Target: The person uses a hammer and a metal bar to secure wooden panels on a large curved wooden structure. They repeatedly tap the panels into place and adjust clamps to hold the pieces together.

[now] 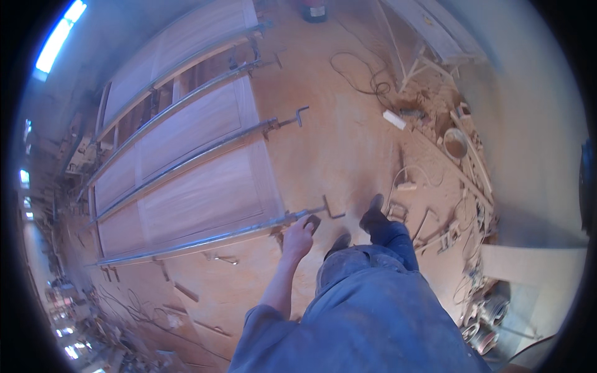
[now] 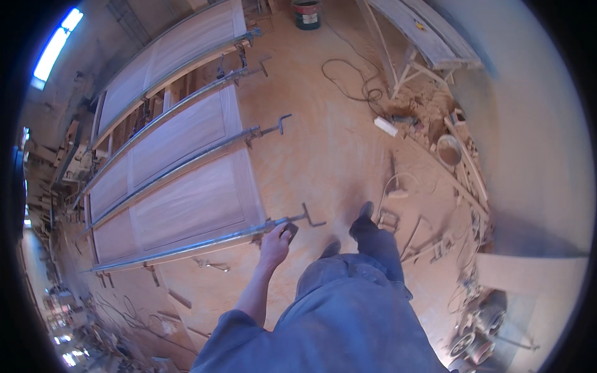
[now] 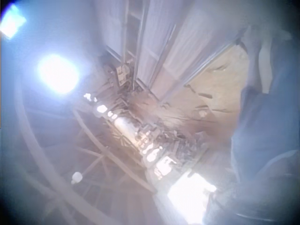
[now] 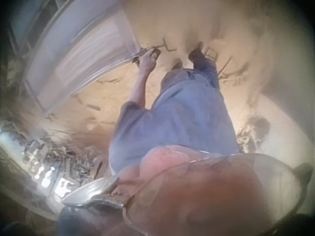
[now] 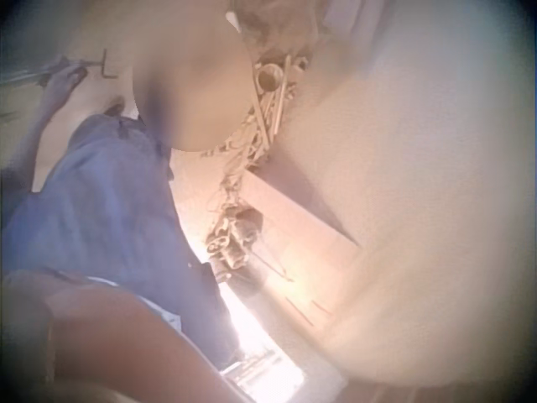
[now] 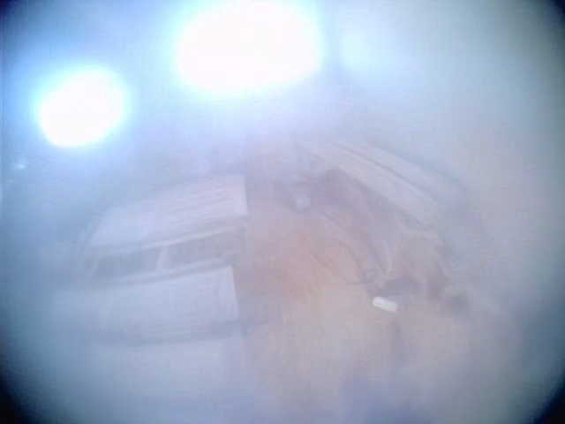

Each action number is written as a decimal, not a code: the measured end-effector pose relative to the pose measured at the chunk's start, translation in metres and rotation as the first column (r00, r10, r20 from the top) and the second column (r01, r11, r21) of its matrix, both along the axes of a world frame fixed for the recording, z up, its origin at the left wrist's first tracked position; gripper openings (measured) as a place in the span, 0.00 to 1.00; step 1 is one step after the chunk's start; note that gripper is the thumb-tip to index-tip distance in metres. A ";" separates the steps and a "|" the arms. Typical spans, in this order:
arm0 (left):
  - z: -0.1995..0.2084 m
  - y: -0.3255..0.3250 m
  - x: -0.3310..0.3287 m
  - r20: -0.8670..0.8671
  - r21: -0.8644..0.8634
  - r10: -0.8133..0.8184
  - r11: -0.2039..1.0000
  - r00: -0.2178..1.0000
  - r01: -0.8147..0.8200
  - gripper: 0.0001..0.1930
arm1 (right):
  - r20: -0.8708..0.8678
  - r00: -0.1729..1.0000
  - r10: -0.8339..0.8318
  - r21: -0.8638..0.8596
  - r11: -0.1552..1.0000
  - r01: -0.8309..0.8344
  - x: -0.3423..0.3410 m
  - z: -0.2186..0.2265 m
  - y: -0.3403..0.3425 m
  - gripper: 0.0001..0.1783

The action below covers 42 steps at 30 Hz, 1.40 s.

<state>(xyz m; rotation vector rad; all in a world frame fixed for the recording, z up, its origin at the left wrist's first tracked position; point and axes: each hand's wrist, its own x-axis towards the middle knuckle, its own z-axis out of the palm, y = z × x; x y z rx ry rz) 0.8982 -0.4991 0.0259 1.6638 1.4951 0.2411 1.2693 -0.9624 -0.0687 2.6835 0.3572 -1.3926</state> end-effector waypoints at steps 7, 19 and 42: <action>-0.002 0.038 0.128 0.143 -0.159 0.298 0.948 0.944 -0.275 0.19 | 0.005 0.986 0.167 -0.030 0.986 -0.166 0.179 0.006 0.121 0.15; 0.049 0.136 0.247 0.004 -0.068 0.393 0.917 0.919 -0.392 0.19 | 0.108 0.970 0.216 0.257 0.937 -0.237 0.461 0.050 0.468 0.09; 0.034 0.724 0.327 0.102 0.010 0.581 0.811 0.807 -0.585 0.27 | -0.005 0.887 0.462 0.066 0.885 -0.461 0.511 0.029 1.020 0.12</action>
